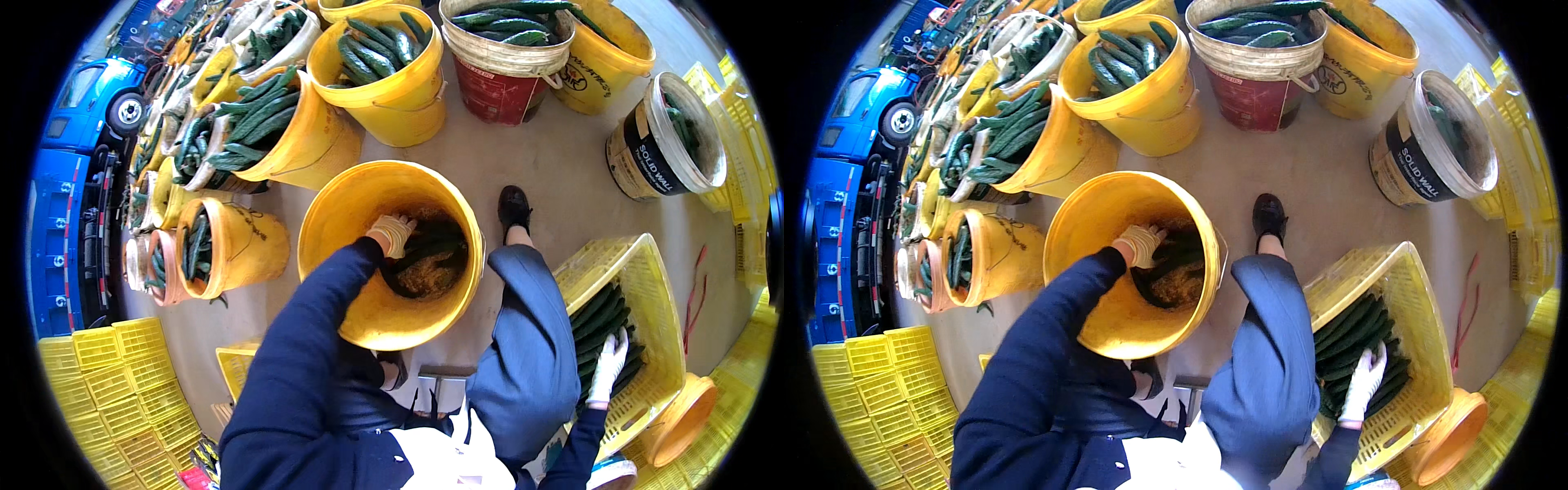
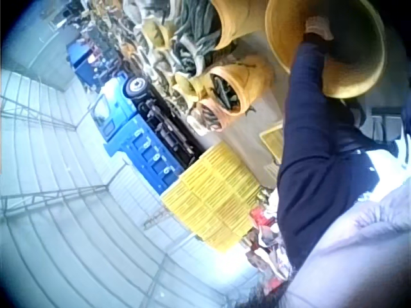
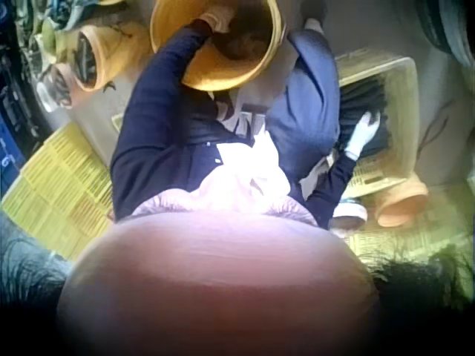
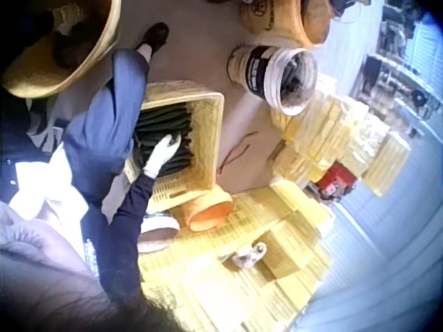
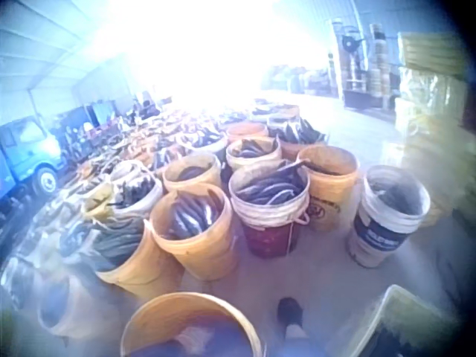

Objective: The person sits on the floor and sorts cucumbers from yellow buckets into a yellow crate. They pick up cucumbers, inspect them, and place them into the crate, occasionally discarding some back into the buckets.

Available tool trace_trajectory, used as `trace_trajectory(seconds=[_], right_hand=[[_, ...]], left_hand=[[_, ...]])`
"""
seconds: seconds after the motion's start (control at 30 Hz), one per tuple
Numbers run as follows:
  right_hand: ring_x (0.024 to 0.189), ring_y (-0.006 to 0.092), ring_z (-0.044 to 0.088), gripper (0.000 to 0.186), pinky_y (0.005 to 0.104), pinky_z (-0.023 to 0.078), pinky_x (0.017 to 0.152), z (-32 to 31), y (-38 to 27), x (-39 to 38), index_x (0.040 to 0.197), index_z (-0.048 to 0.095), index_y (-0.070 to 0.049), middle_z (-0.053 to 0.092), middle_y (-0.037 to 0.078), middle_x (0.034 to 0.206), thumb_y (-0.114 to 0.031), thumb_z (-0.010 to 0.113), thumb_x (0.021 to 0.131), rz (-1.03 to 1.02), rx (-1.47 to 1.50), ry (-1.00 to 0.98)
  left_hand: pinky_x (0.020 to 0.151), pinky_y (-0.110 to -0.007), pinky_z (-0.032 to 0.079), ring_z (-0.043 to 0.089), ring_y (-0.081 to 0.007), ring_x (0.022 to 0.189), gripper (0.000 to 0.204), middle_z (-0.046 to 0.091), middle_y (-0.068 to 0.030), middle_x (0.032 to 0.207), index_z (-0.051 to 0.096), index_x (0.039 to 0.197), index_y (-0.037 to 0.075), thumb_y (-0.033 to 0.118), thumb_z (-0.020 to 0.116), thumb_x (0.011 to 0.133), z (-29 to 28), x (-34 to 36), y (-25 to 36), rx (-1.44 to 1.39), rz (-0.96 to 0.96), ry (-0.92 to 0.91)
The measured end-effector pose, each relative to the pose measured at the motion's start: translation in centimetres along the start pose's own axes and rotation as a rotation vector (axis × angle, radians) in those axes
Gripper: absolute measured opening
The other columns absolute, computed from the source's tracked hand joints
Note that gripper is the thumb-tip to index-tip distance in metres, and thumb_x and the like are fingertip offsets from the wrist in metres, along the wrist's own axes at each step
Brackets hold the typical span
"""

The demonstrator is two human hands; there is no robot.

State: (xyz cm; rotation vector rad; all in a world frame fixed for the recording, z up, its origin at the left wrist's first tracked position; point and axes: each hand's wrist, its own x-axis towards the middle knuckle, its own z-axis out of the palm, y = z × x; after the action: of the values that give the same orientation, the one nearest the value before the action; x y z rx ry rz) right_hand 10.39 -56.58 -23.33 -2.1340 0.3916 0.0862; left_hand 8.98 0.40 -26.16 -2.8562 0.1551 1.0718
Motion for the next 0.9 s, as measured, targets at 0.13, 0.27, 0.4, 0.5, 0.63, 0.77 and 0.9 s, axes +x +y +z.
trace_trajectory(seconds=[0.13, 0.27, 0.4, 0.5, 0.63, 0.77, 0.9], right_hand=[[0.066, 0.0054, 0.047, 0.045, 0.0219, 0.045, 0.057, -1.6, -1.8, -1.7, 0.135, 0.041, -0.01, 0.054, 0.0, 0.094, -0.021, 0.052, 0.093, 0.301, 0.135, 0.025], [0.067, 0.0078, 0.051, 0.04, 0.0229, 0.047, 0.058, -0.6, -0.1, -1.5, 0.131, 0.047, -0.008, 0.056, 0.001, 0.099, -0.021, 0.052, 0.093, 0.367, 0.161, 0.116], [0.072, 0.0091, 0.053, 0.048, 0.0233, 0.047, 0.065, 2.6, -4.4, -0.3, 0.132, 0.045, -0.005, 0.059, 0.005, 0.101, -0.03, 0.056, 0.092, 0.185, 0.251, -0.076], [0.075, 0.0095, 0.055, 0.048, 0.0232, 0.048, 0.069, 3.6, -9.6, 0.1, 0.131, 0.045, -0.003, 0.059, 0.006, 0.101, -0.027, 0.056, 0.092, 0.046, 0.37, -0.077], [0.079, 0.0088, 0.056, 0.038, 0.0233, 0.049, 0.072, 3.4, -18.7, -1.8, 0.128, 0.048, -0.004, 0.06, 0.004, 0.1, -0.017, 0.054, 0.093, -0.188, 0.513, -0.163], [0.089, 0.0121, 0.059, 0.034, 0.025, 0.049, 0.079, 4.9, -28.5, -7.1, 0.122, 0.054, -0.005, 0.061, 0.005, 0.101, 0.002, 0.055, 0.088, -0.557, 0.568, -0.423], [0.114, 0.0289, 0.053, 0.041, 0.0452, 0.038, 0.1, 8.7, -38.0, -14.4, 0.113, 0.059, -0.007, 0.058, 0.012, 0.116, -0.007, 0.066, 0.072, -1.539, -0.086, -0.484]], left_hand=[[0.098, -0.045, 0.039, 0.042, -0.0351, 0.122, 0.086, 0.042, -0.0186, 0.134, 0.036, 0.137, 0.007, 0.031, 0.075, 0.065, 7.1, 4.2, 0.6, 0.019, -0.165, 0.11], [0.095, -0.045, 0.041, 0.046, -0.0357, 0.119, 0.082, 0.046, -0.0195, 0.127, 0.037, 0.136, 0.006, 0.025, 0.074, 0.065, 4.8, 4.6, 0.9, -0.164, -0.146, -0.025], [0.088, -0.044, 0.047, 0.055, -0.0345, 0.111, 0.072, 0.053, -0.0215, 0.122, 0.044, 0.13, 0.002, 0.022, 0.071, 0.066, 1.7, 1.1, -0.1, -0.071, -0.108, -0.122], [0.083, -0.042, 0.049, 0.06, -0.0336, 0.103, 0.069, 0.06, -0.0234, 0.113, 0.05, 0.123, -0.002, 0.026, 0.072, 0.063, -3.5, -1.9, 0.2, -0.235, -0.144, -0.228], [0.069, -0.036, 0.049, 0.062, -0.0285, 0.079, 0.06, 0.063, -0.0182, 0.085, 0.054, 0.114, -0.003, 0.026, 0.069, 0.064, -10.6, -10.2, -0.2, -0.574, -0.128, -0.326], [0.063, -0.027, 0.05, 0.056, -0.013, 0.071, 0.049, 0.056, -0.0049, 0.087, 0.05, 0.115, 0.002, 0.018, 0.063, 0.071, -13.1, -20.9, -0.5, -1.295, 0.06, -0.312], [0.071, -0.027, 0.05, 0.057, -0.0123, 0.08, 0.054, 0.055, -0.0048, 0.093, 0.046, 0.12, 0.003, 0.014, 0.065, 0.071, -14.6, -27.1, 1.7, -1.536, 0.149, -0.193]])
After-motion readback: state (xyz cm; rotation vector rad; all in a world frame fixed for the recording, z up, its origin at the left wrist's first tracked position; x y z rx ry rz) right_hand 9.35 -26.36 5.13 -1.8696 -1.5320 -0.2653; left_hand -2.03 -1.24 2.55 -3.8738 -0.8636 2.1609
